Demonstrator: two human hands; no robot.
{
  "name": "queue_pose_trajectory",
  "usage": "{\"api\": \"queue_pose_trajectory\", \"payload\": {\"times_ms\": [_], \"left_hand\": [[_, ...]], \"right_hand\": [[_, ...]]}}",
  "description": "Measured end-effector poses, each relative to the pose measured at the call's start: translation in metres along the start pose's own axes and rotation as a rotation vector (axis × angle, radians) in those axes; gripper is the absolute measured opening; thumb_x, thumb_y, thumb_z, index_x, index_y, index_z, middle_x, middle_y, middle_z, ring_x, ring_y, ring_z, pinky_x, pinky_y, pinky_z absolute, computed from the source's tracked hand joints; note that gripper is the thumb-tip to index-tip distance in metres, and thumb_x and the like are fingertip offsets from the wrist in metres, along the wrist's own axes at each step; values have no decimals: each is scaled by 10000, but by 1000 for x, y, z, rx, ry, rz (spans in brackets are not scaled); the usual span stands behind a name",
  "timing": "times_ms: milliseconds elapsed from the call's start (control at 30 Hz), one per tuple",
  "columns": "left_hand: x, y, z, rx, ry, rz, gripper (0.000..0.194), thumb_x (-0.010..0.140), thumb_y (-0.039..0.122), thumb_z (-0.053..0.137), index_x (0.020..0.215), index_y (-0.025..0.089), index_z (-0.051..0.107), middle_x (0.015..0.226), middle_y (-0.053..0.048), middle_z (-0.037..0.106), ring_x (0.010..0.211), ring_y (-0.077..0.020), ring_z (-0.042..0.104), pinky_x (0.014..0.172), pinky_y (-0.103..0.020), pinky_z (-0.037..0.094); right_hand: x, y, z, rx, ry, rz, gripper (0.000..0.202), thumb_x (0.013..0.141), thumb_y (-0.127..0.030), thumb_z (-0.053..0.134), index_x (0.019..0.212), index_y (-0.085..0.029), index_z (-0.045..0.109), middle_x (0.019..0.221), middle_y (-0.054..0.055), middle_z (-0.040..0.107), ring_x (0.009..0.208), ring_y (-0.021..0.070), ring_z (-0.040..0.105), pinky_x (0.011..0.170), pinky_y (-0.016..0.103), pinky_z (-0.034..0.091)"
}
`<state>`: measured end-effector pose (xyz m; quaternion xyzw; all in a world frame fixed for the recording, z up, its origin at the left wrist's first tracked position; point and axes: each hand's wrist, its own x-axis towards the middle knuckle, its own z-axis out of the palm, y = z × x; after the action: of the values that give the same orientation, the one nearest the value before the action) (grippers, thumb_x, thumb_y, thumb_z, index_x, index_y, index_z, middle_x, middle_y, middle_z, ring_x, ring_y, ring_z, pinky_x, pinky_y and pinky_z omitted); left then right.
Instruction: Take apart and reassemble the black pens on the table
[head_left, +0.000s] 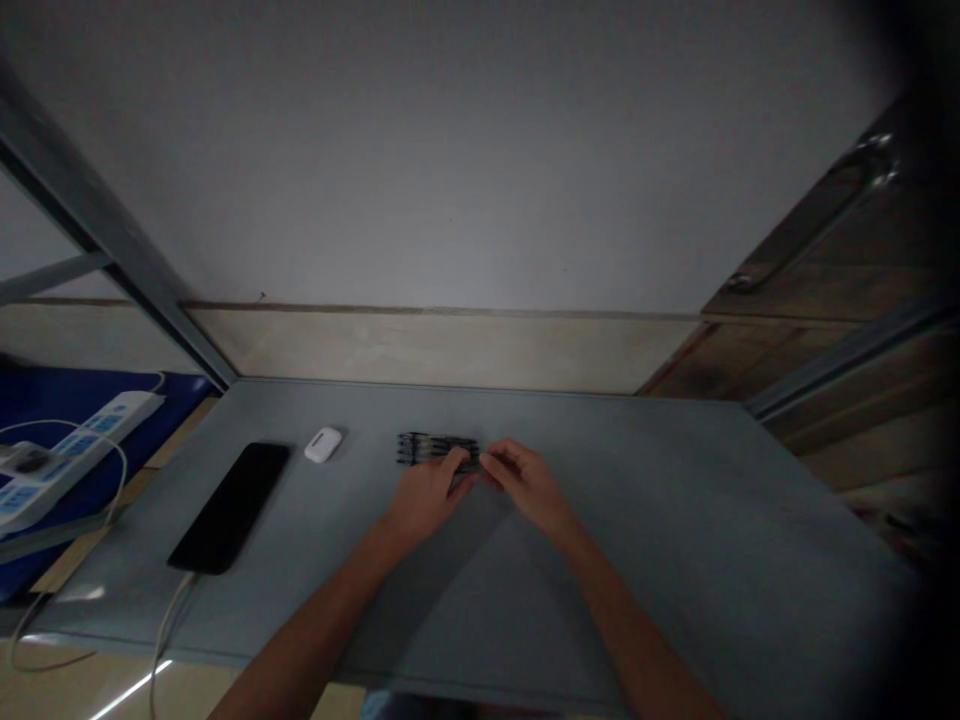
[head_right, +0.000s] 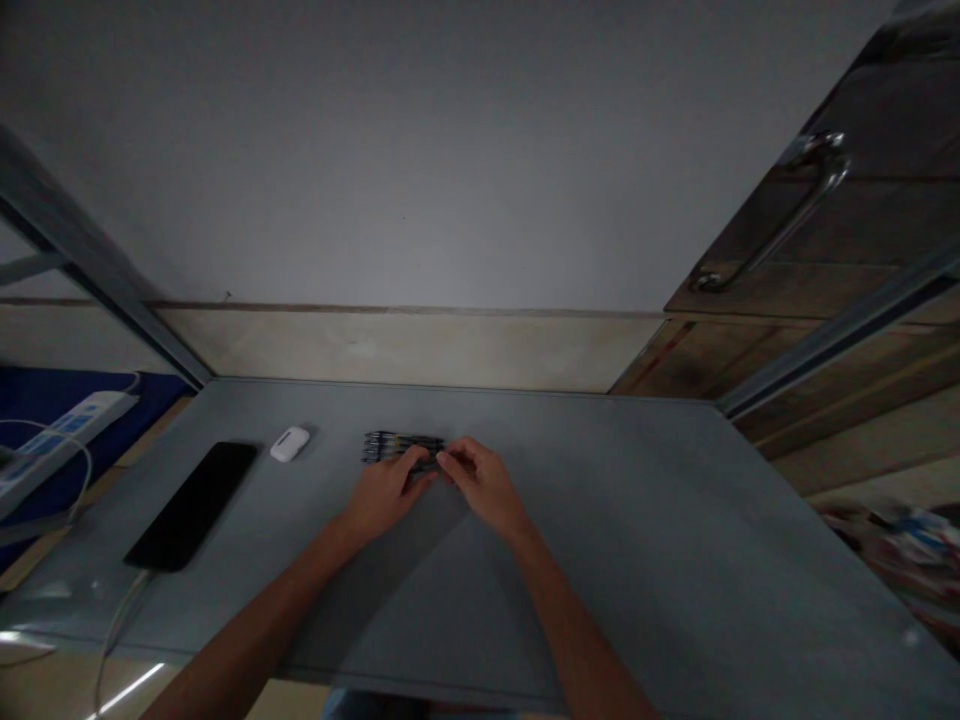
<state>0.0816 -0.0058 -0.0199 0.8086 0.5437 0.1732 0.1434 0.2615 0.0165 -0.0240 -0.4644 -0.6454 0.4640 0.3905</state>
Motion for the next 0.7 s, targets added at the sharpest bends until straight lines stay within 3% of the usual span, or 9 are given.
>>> {"api": "queue_pose_trajectory", "payload": {"times_ms": [167, 400, 567, 700], "left_hand": [[0, 3, -4, 12, -52, 65, 316, 976, 429, 352, 1176, 254, 523, 1018, -28, 684, 873, -184, 663, 717, -255, 474], [1, 5, -6, 36, -55, 8, 352, 998, 399, 270, 1038, 214, 567, 930, -52, 689, 830, -193, 669, 690, -266, 475], [0, 5, -6, 4, -60, 66, 316, 968, 447, 366, 1147, 232, 513, 962, -45, 688, 851, -193, 666, 693, -265, 478], [0, 5, -5, 36, -70, 88, 317, 996, 401, 288, 1079, 240, 548, 954, -42, 690, 851, -187, 664, 711, -267, 472]], "right_hand": [[-2, 2, 2, -241, 33, -37, 464, 904, -490, 441, 538, -205, 460, 479, -33, 417, 472, 130, 412, 474, 250, 292], [-3, -5, 2, -200, -12, -86, 334, 877, -474, 495, 686, -209, 563, 588, -28, 506, 540, 137, 461, 499, 235, 323], [-3, -2, 2, -271, -24, -42, 497, 896, -505, 428, 506, -199, 460, 468, -29, 396, 459, 128, 389, 461, 250, 266], [-3, -3, -1, -260, -38, -66, 441, 893, -492, 447, 580, -192, 526, 531, -24, 443, 507, 131, 428, 486, 240, 297]]}}
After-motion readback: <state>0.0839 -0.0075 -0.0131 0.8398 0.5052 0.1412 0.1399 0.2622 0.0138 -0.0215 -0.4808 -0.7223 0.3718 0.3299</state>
